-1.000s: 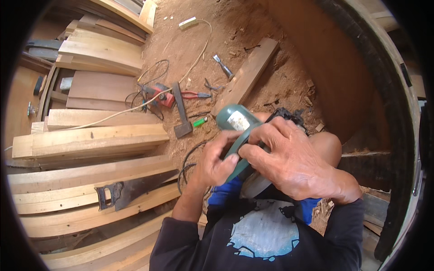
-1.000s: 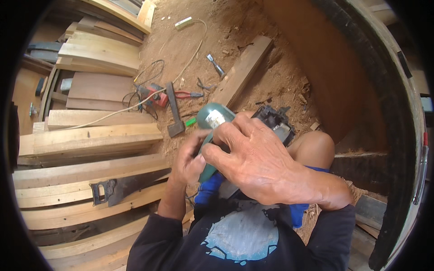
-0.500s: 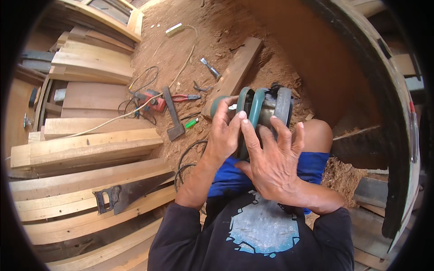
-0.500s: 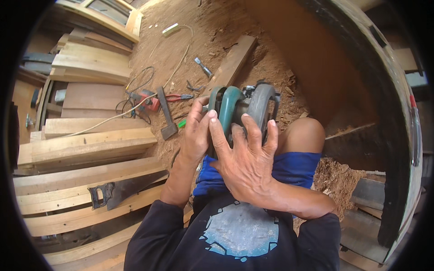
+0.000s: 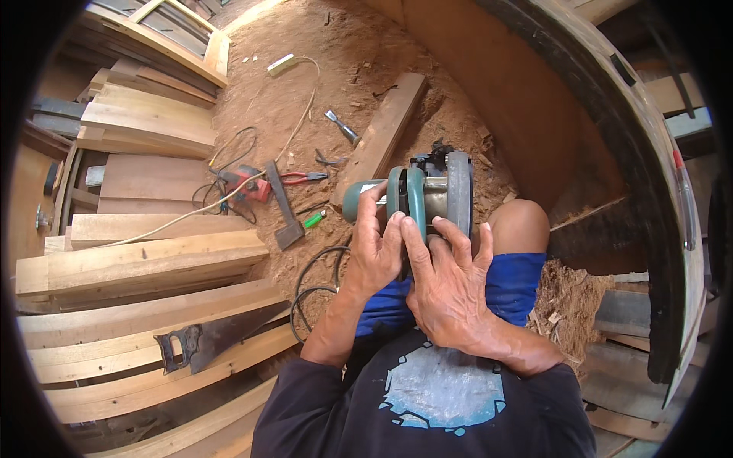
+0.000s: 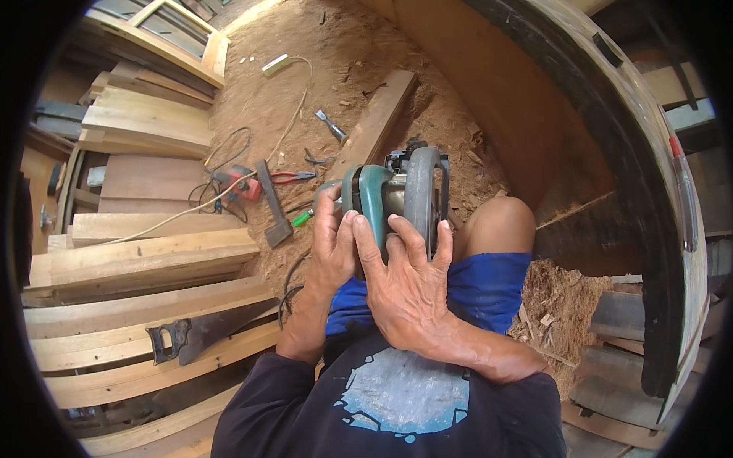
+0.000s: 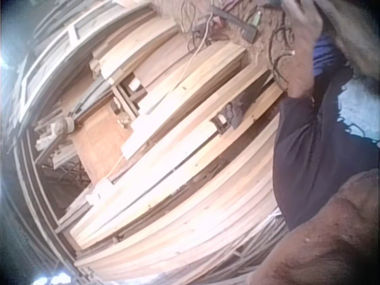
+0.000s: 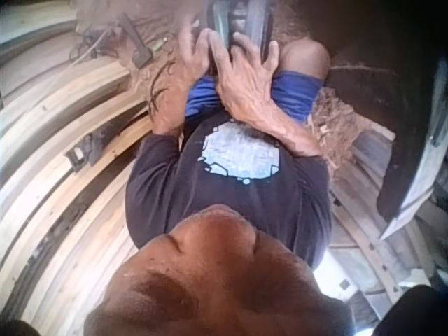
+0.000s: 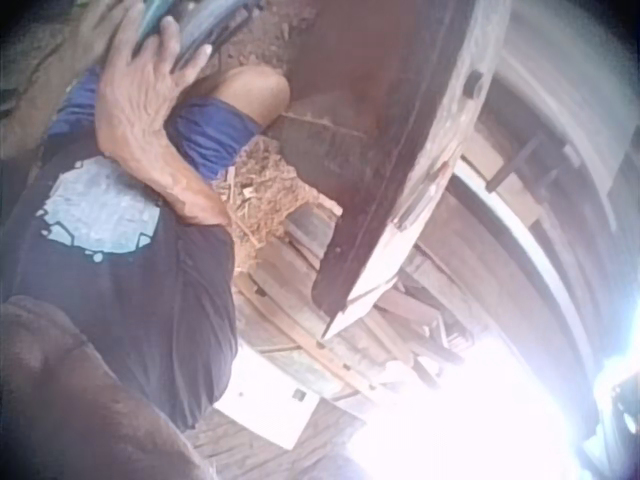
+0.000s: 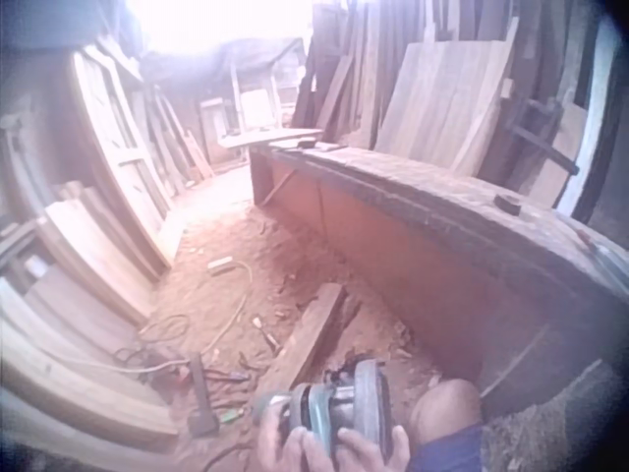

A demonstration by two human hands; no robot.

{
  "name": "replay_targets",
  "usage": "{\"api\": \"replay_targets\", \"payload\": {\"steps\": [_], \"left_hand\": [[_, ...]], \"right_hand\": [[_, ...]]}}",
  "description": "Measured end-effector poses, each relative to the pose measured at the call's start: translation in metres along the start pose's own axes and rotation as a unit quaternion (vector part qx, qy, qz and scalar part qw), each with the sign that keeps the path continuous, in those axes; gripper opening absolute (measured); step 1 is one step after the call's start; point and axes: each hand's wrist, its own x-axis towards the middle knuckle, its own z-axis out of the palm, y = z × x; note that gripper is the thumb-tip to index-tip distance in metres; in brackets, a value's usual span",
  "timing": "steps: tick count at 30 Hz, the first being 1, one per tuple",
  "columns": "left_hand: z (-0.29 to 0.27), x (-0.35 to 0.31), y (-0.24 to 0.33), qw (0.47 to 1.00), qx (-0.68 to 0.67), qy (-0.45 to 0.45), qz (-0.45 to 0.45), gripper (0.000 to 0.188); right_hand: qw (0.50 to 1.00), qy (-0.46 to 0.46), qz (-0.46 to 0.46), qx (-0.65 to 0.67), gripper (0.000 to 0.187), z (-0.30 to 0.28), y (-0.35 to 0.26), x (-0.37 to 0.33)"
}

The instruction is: The person adjusts the blade guard and mechanical settings of a circular saw by hand while sitting in a woodworking area.

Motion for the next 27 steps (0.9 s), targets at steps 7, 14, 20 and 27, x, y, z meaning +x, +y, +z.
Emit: {"api": "replay_targets", "payload": {"steps": [7, 14, 20, 27], "left_hand": [[0.007, -0.009, -0.002, 0.999, -0.049, 0.004, -0.006, 0.048], [-0.003, -0.017, 0.001, 0.997, -0.063, 0.035, 0.008, 0.041], [-0.016, -0.022, 0.004, 0.997, -0.071, 0.025, 0.006, 0.042], [-0.034, -0.025, 0.01, 0.996, -0.086, -0.013, -0.01, 0.045]], "right_hand": [[0.998, -0.024, 0.028, 0.042, 0.086, -0.024, -0.008, 0.003], [0.998, -0.016, -0.046, 0.049, 0.063, -0.044, 0.035, 0.073], [0.957, -0.214, -0.115, 0.158, 0.049, -0.055, 0.056, 0.115], [0.921, -0.251, -0.175, 0.24, 0.038, -0.048, 0.069, 0.144]]}}
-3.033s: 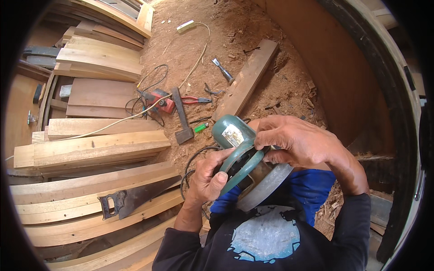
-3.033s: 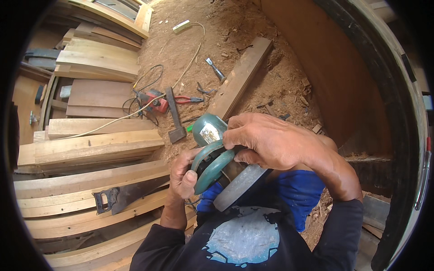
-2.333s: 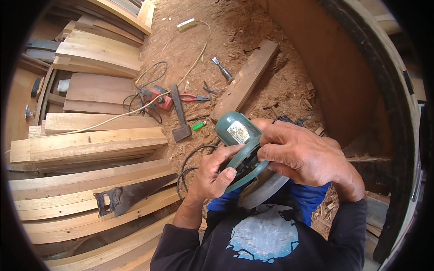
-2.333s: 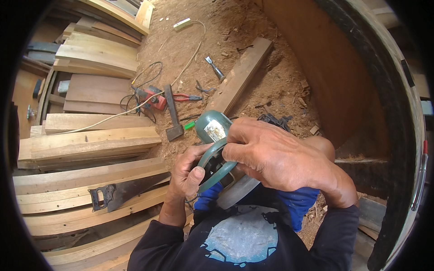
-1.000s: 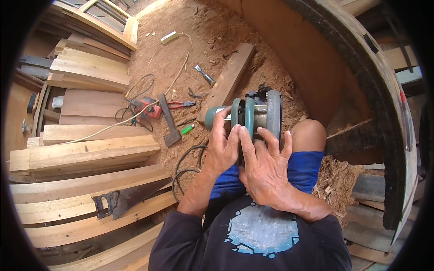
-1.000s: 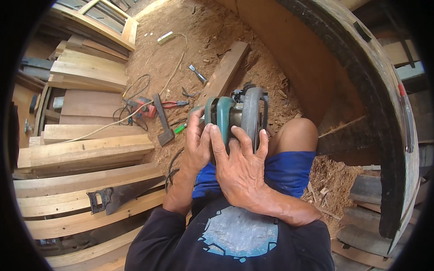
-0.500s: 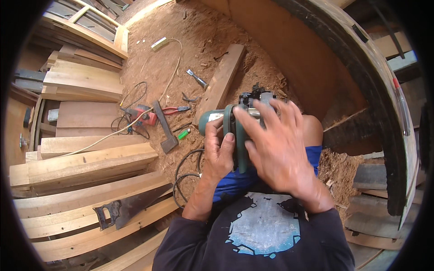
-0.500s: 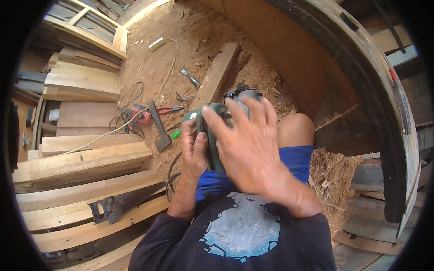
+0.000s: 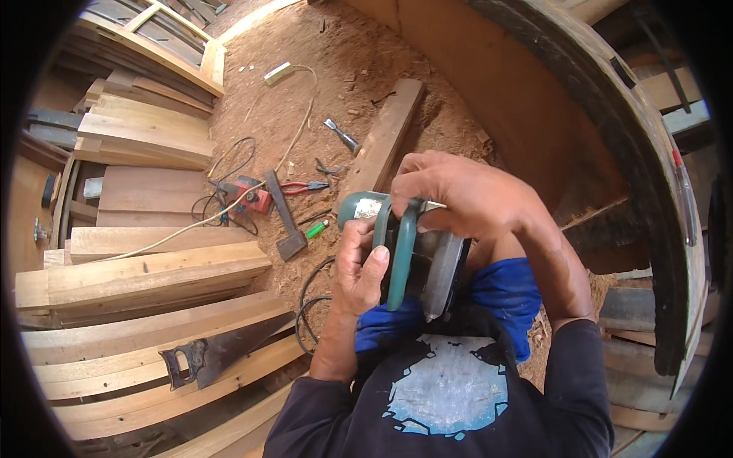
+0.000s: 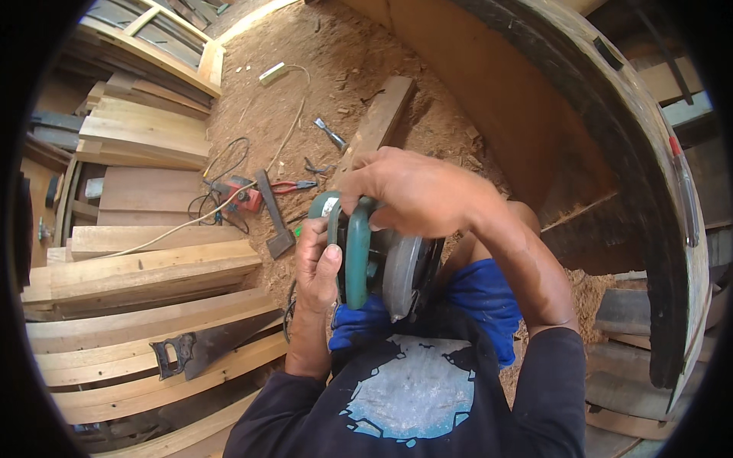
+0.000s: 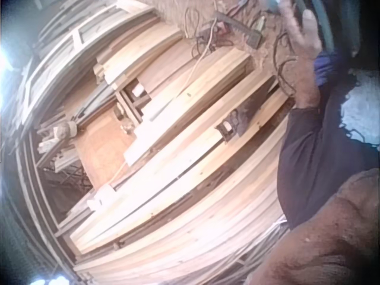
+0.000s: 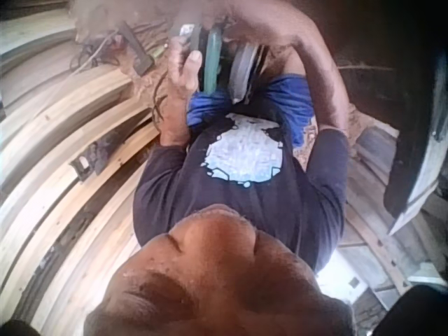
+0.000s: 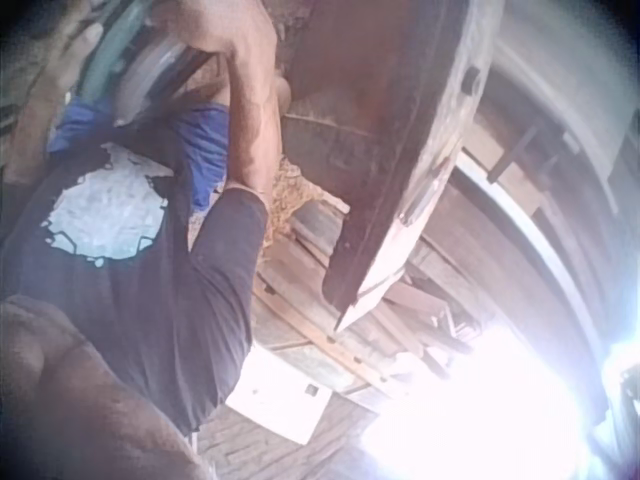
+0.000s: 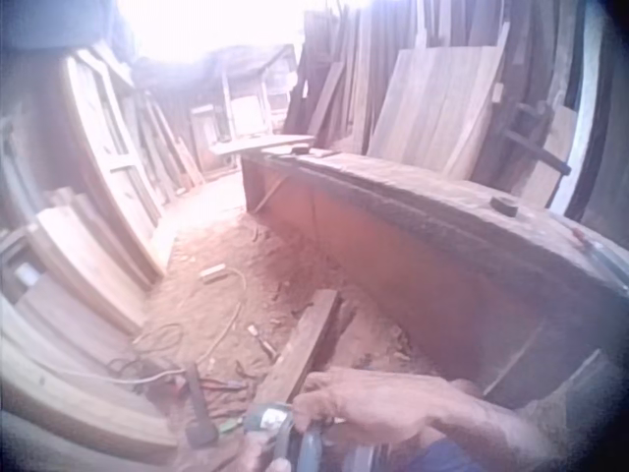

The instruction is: The person adjusts the blade guard and mechanical settings of a circular saw by hand while sitting in a woodworking area.

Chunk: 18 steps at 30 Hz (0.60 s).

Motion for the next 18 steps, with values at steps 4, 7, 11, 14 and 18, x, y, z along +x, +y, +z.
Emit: {"api": "replay_targets", "payload": {"steps": [4, 7, 11, 14, 18], "left_hand": [[-0.011, -0.005, -0.001, 1.0, -0.005, 0.007, -0.002, 0.046], [-0.015, -0.005, 0.003, 1.0, 0.001, -0.005, 0.0, 0.048], [-0.028, -0.011, 0.003, 0.998, 0.058, -0.012, -0.018, 0.051], [-0.034, -0.012, -0.001, 0.995, 0.092, -0.041, -0.002, 0.05], [-0.051, -0.005, 0.001, 0.992, 0.097, -0.076, -0.008, 0.053]], "right_hand": [[0.991, 0.08, -0.077, -0.069, 0.032, 0.017, -0.01, 0.007], [0.996, 0.066, -0.064, -0.008, 0.031, 0.011, -0.01, 0.009], [0.998, 0.055, -0.037, 0.007, 0.03, 0.015, -0.001, 0.017], [0.999, -0.006, -0.035, 0.026, 0.033, 0.006, 0.017, 0.025], [0.99, -0.112, -0.031, 0.084, 0.03, -0.003, 0.023, 0.03]]}}
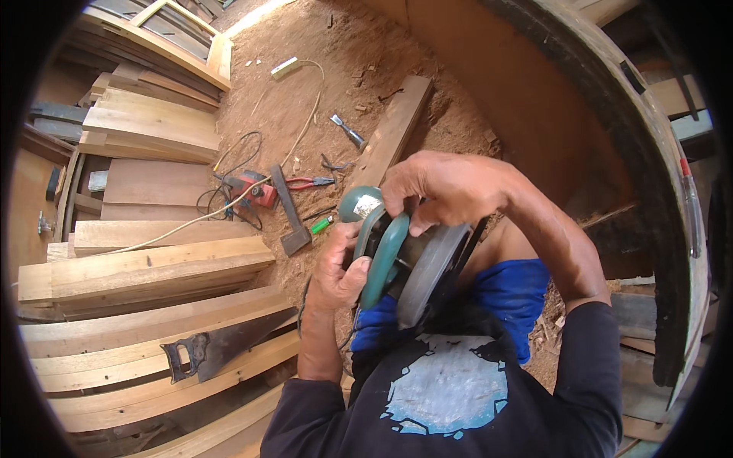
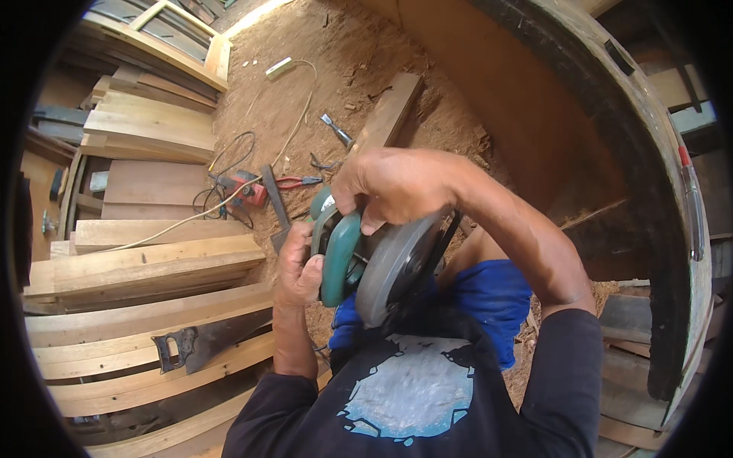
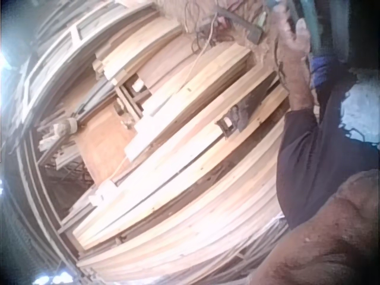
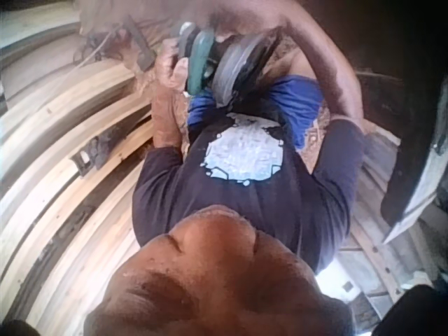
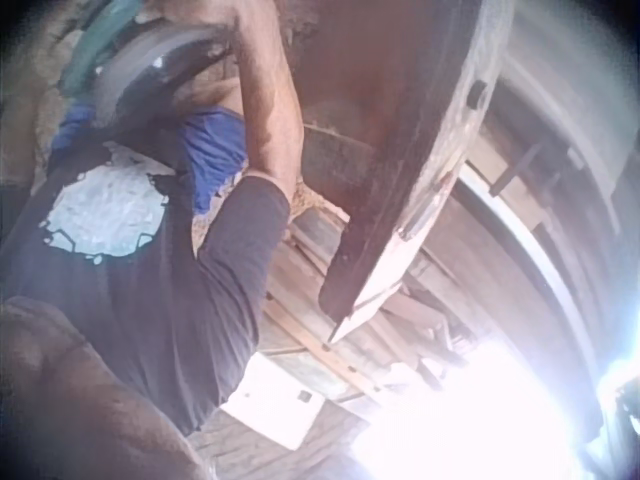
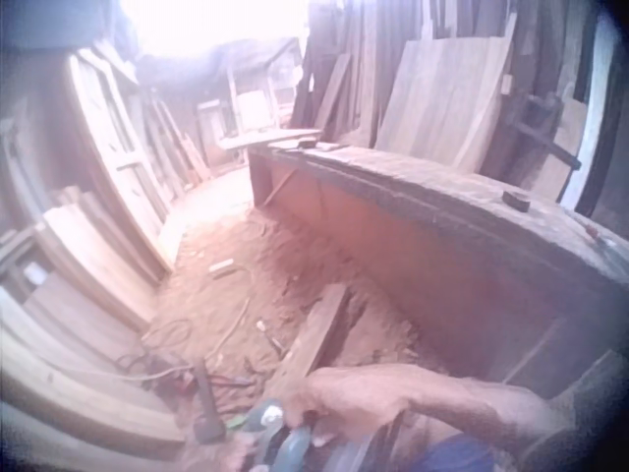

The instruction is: The person adjusts the blade guard and mechanical settings of a circular saw by hand while sitting in a woodworking area.

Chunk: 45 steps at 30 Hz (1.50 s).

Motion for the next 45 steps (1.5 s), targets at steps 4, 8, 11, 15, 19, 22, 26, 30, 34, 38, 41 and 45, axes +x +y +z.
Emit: {"api": "replay_targets", "payload": {"steps": [4, 8, 11, 15, 19, 22, 26, 30, 34, 38, 41, 45], "left_hand": [[-0.014, 0.004, -0.003, 0.999, -0.025, -0.036, 0.017, 0.062], [-0.022, 0.005, -0.01, 0.996, -0.059, -0.071, -0.003, 0.066], [-0.015, 0.009, -0.012, 0.985, -0.123, -0.115, -0.029, 0.068], [-0.007, 0.023, -0.007, 0.984, -0.11, -0.143, -0.012, 0.064], [-0.009, 0.044, 0.006, 0.983, -0.031, -0.181, -0.007, 0.059], [-0.014, 0.047, 0.01, 0.982, 0.031, -0.186, 0.007, 0.057], [-0.021, 0.038, 0.016, 0.984, 0.085, -0.155, -0.018, 0.052], [-0.013, 0.023, 0.023, 0.987, 0.093, -0.121, -0.055, 0.062], [-0.004, 0.014, 0.025, 0.994, 0.062, -0.079, -0.05, 0.05], [-0.005, 0.016, 0.026, 0.994, 0.092, -0.061, -0.021, 0.056], [-0.01, 0.019, 0.02, 0.993, 0.1, -0.057, 0.005, 0.058], [-0.015, 0.02, 0.017, 0.992, 0.106, -0.072, 0.002, 0.056]], "right_hand": [[0.995, 0.071, -0.065, -0.01, 0.029, 0.019, 0.006, -0.015], [0.986, 0.164, -0.02, -0.031, 0.029, 0.042, 0.013, -0.04], [0.987, 0.159, 0.0, -0.01, 0.029, 0.046, -0.003, -0.058], [0.985, 0.17, 0.025, -0.026, 0.029, 0.061, -0.02, -0.081], [0.973, 0.217, 0.04, -0.069, 0.031, 0.073, -0.025, -0.091], [0.962, 0.252, 0.037, -0.095, 0.032, 0.075, -0.022, -0.09], [0.957, 0.26, 0.008, -0.126, 0.031, 0.075, -0.02, -0.081], [0.962, 0.235, 0.006, -0.139, 0.033, 0.074, -0.025, -0.078], [0.956, 0.254, -0.002, -0.145, 0.033, 0.078, -0.025, -0.074], [0.955, 0.258, -0.014, -0.146, 0.031, 0.078, -0.025, -0.068], [0.962, 0.238, 0.004, -0.135, 0.034, 0.075, -0.027, -0.064], [0.973, 0.205, 0.028, -0.1, 0.034, 0.064, -0.023, -0.054]]}}
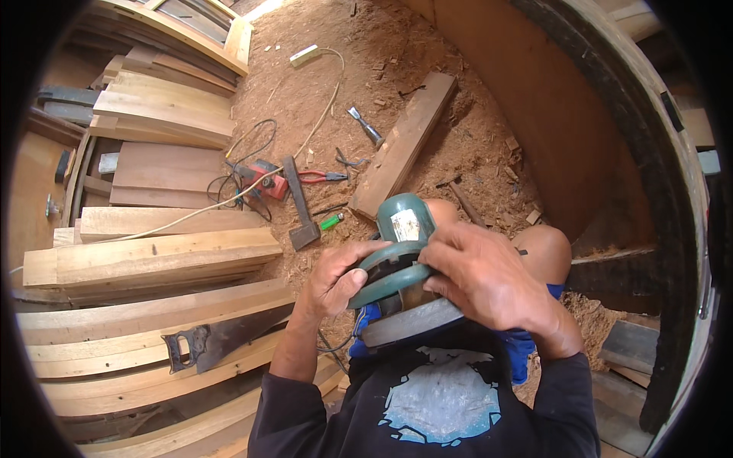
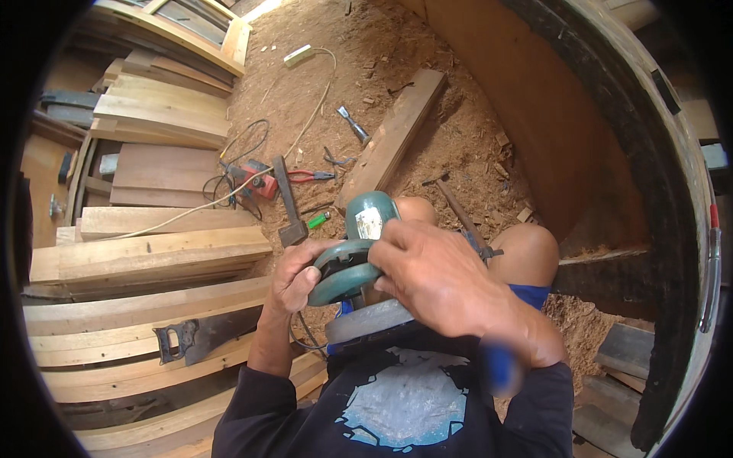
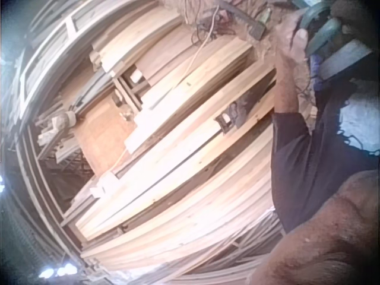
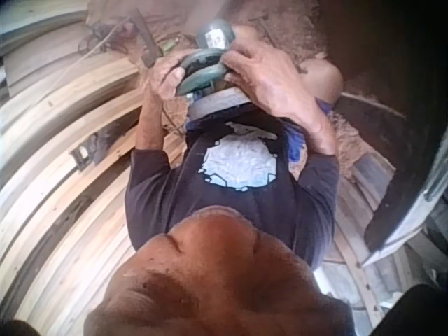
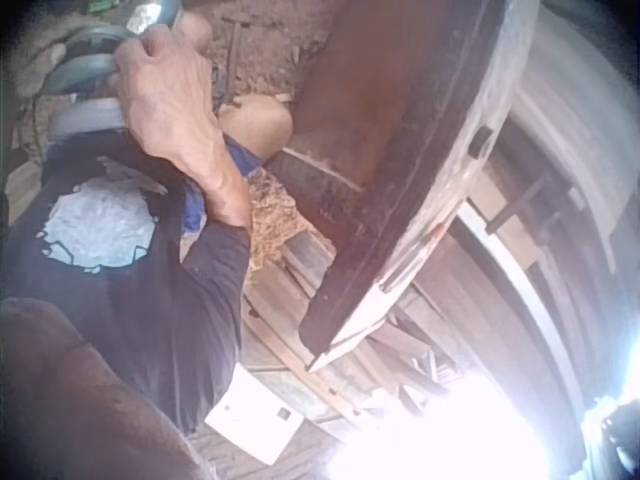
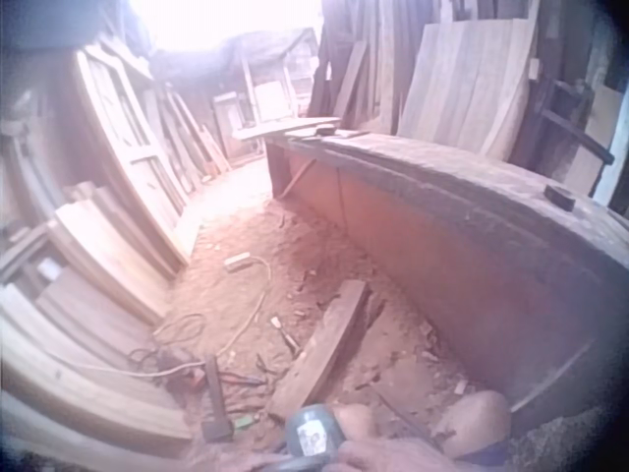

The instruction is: The person adjusts the blade guard and mechanical settings of a circular saw by hand while sitting in a woodworking area.

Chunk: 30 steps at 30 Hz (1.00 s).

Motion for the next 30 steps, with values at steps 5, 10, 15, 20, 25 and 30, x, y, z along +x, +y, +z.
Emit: {"api": "replay_targets", "payload": {"steps": [5, 10, 15, 20, 25, 30], "left_hand": [[0.013, -0.003, -0.005, 0.998, -0.014, 0.061, -0.024, 0.053], [0.046, -0.056, -0.006, 0.949, 0.186, 0.241, 0.077, 0.04], [0.085, -0.092, -0.015, 0.921, 0.067, 0.36, -0.131, 0.033], [0.085, -0.1, -0.007, 0.922, 0.001, 0.347, -0.169, 0.028], [0.105, -0.106, -0.004, 0.899, -0.112, 0.395, -0.155, 0.039], [0.115, -0.098, -0.008, 0.903, -0.132, 0.381, -0.149, 0.045]], "right_hand": [[0.998, 0.048, 0.009, 0.036, 0.025, 0.003, 0.026, 0.008], [0.997, 0.052, 0.027, 0.055, 0.026, 0.0, 0.035, -0.002], [0.989, 0.101, 0.046, 0.095, 0.028, 0.017, 0.021, -0.008], [0.989, 0.117, 0.029, 0.081, 0.03, 0.015, 0.003, -0.004], [0.983, 0.111, 0.055, 0.138, 0.023, 0.022, 0.003, -0.008], [0.977, 0.125, 0.114, 0.125, 0.022, 0.028, -0.002, -0.018]]}}
